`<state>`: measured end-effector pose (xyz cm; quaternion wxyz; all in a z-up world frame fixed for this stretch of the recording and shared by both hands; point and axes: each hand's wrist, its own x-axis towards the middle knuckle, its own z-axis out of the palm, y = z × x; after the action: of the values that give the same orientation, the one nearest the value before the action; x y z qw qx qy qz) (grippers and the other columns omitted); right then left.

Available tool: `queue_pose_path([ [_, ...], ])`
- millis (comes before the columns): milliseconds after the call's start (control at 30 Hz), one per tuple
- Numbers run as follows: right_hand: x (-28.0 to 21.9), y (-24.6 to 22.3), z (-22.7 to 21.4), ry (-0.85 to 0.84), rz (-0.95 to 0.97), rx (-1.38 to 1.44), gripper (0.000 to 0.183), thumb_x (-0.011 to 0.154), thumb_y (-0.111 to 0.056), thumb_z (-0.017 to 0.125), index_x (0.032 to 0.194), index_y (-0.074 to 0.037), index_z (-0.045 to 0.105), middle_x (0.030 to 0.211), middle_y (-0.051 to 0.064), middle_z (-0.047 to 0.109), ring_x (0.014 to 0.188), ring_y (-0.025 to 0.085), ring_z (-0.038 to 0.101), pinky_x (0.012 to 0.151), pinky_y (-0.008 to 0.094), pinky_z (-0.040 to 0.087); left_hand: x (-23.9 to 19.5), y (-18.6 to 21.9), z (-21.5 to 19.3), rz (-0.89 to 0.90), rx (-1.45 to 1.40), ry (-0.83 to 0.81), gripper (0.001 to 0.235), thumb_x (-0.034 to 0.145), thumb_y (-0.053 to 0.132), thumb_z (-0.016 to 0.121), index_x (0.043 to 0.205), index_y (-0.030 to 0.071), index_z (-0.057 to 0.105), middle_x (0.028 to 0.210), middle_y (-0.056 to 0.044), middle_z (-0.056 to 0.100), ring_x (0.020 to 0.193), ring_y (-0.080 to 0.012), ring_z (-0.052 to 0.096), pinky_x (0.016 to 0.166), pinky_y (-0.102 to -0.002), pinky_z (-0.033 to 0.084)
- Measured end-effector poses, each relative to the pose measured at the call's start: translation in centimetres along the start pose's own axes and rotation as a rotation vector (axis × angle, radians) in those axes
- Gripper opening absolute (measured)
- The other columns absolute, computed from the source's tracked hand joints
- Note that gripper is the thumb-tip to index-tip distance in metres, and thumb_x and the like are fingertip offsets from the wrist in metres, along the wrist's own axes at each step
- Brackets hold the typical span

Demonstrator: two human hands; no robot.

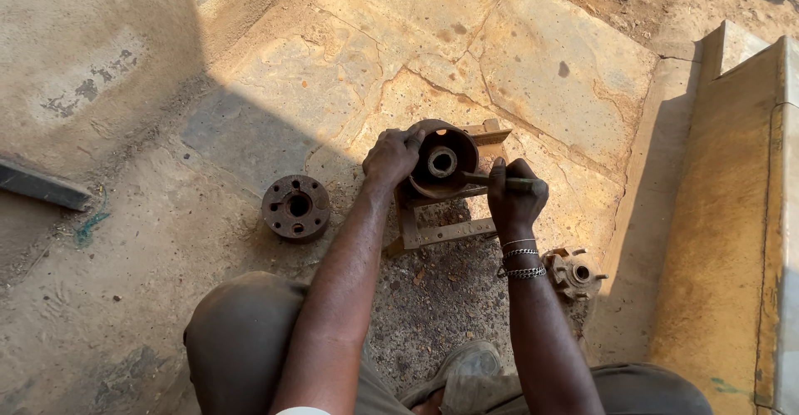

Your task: The person sits on the ground and uses a chisel and hammer to chip away at the interior of a cylindrical metal part resting on a metal stand. After working on the cylinder, the person sets it aside and places a flanged metal part onto the stand.

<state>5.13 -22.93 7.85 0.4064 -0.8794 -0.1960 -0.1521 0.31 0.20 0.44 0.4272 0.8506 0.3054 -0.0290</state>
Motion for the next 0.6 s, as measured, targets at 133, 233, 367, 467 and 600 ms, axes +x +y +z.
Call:
queue_pose_path([
  [133, 0.0, 0.4, -1.4, -0.251, 0.039, -0.145, 0.036, 0.099, -0.043, 0.075, 0.078, -0.013, 0.072, 0.062, 0.001, 0.069, 0.052, 0.015, 0.063, 0.049, 0.033, 0.047, -0.5, 0.0, 0.8, 0.024, -0.056, 0.020, 0.066, 0.103, 0.067, 0.036, 0.144, 0.021, 0.063, 0.055, 0.002, 0.045, 0.042, -0.0112, 0.037, 0.045, -0.035, 0.042],
  [233, 0.6, 0.4, -0.9, -0.100, -0.012, -0.078, 0.038, 0.102, -0.044, 0.073, 0.080, -0.013, 0.071, 0.065, 0.002, 0.071, 0.056, 0.014, 0.067, 0.053, 0.031, 0.049, -0.2, -0.2, -0.4, 0.066, -0.084, 0.004, 0.067, 0.104, 0.066, 0.038, 0.147, 0.022, 0.062, 0.067, -0.007, 0.058, 0.053, -0.0189, 0.051, 0.059, -0.041, 0.058],
  [367, -1.7, 0.9, -0.9, -0.296, 0.052, -0.132, 0.035, 0.098, -0.044, 0.073, 0.084, -0.012, 0.072, 0.072, 0.005, 0.075, 0.060, 0.015, 0.069, 0.052, 0.030, 0.049, -0.5, -0.8, 1.2, 0.086, -0.273, -0.052, 0.077, 0.095, 0.070, 0.031, 0.157, 0.026, 0.045, 0.123, -0.018, 0.060, 0.112, -0.0290, 0.062, 0.104, -0.051, 0.047],
  [467, -3.2, 0.6, -0.5, -0.345, 0.181, 0.209, 0.035, 0.098, -0.042, 0.070, 0.092, -0.008, 0.069, 0.079, 0.009, 0.076, 0.065, 0.015, 0.071, 0.051, 0.028, 0.054, 0.6, -2.0, 2.6, 0.151, -0.368, -0.007, 0.087, 0.095, 0.076, 0.027, 0.163, 0.022, 0.034, 0.163, -0.024, 0.028, 0.145, -0.0411, 0.032, 0.118, -0.057, 0.026],
  [600, -6.0, 0.6, -0.7, -0.347, 0.337, 0.524, 0.035, 0.101, -0.041, 0.056, 0.109, -0.007, 0.063, 0.088, 0.009, 0.077, 0.062, 0.019, 0.072, 0.051, 0.027, 0.057, 2.5, -3.8, 3.8, 0.238, -0.589, -0.041, 0.102, 0.088, 0.084, 0.031, 0.164, 0.015, 0.026, 0.166, -0.022, 0.031, 0.151, -0.0388, 0.030, 0.122, -0.055, 0.024],
])
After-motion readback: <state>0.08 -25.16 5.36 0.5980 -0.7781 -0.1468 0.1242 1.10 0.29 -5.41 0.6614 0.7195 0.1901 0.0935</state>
